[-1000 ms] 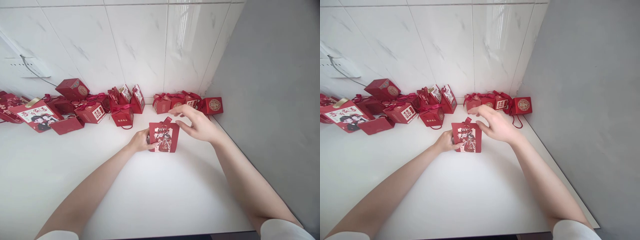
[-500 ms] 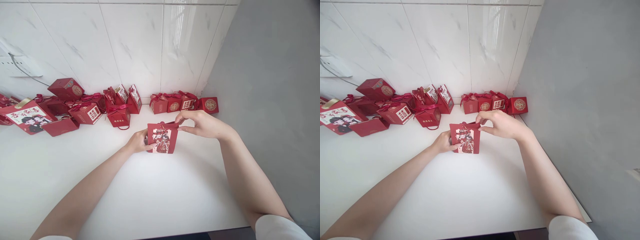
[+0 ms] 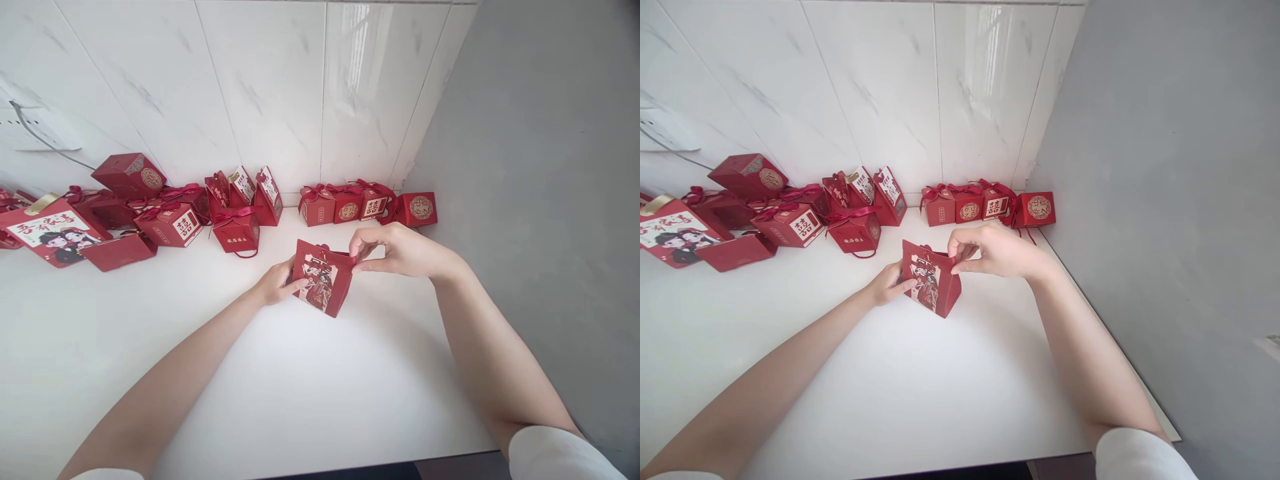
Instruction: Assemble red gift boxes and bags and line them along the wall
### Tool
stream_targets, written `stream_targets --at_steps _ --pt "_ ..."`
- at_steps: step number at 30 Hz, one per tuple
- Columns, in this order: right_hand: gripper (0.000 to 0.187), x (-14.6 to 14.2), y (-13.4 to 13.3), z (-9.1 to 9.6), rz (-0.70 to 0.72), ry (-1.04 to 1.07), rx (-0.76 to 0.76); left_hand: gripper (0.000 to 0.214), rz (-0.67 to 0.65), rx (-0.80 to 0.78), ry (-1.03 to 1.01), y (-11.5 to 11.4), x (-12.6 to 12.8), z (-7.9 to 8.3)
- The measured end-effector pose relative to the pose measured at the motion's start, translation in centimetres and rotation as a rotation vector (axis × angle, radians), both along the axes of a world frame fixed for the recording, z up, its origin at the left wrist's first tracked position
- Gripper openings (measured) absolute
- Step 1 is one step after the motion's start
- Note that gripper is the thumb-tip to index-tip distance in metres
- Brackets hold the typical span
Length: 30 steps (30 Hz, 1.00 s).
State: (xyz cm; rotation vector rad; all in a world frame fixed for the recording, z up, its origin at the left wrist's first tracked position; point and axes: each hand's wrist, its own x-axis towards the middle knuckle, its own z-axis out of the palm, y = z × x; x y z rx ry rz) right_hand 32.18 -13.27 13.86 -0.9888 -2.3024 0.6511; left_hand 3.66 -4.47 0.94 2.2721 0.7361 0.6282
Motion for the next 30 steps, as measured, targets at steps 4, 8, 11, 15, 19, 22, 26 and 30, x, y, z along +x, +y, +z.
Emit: stream_targets --at_steps 4,8,11,15,19,22,26,30 --pt "0.018 -0.2 0.1 -0.1 -0.027 -0.083 0.078 0.052 -0.023 -0.036 -0.038 0.1 0.1 0.0" --pt "0.017 -0.1 0.2 -0.3 -0.039 -0.131 0.16 0.059 0.031 -0.012 0.002 0.2 0.1 -0.2" --pt "0.013 0.0 0.2 -0.5 -0.047 -0.17 0.186 0.068 0.064 0.005 0.041 0.2 0.2 -0.3" --pt "0.011 -0.2 0.0 -0.7 -0.042 -0.193 0.191 0.07 0.085 0.004 0.047 0.1 0.4 -0.2" --pt "0.006 -0.4 0.3 -1.2 -0.14 -0.26 0.303 0.07 0.177 0.021 0.053 0.2 0.3 0.0" --pt "0.004 -0.5 1.2 -2.1 -0.218 -0.208 0.338 0.07 0.271 0.087 0.07 0.5 0.2 0.0" --pt "0.007 -0.6 2.3 -3.2 -0.253 -0.081 0.304 0.07 0.365 0.136 0.086 0.7 0.1 0.0" --pt "0.017 -1.1 2.1 -3.1 -0.332 -0.06 0.319 0.069 0.398 0.156 0.105 0.3 0.3 0.2"
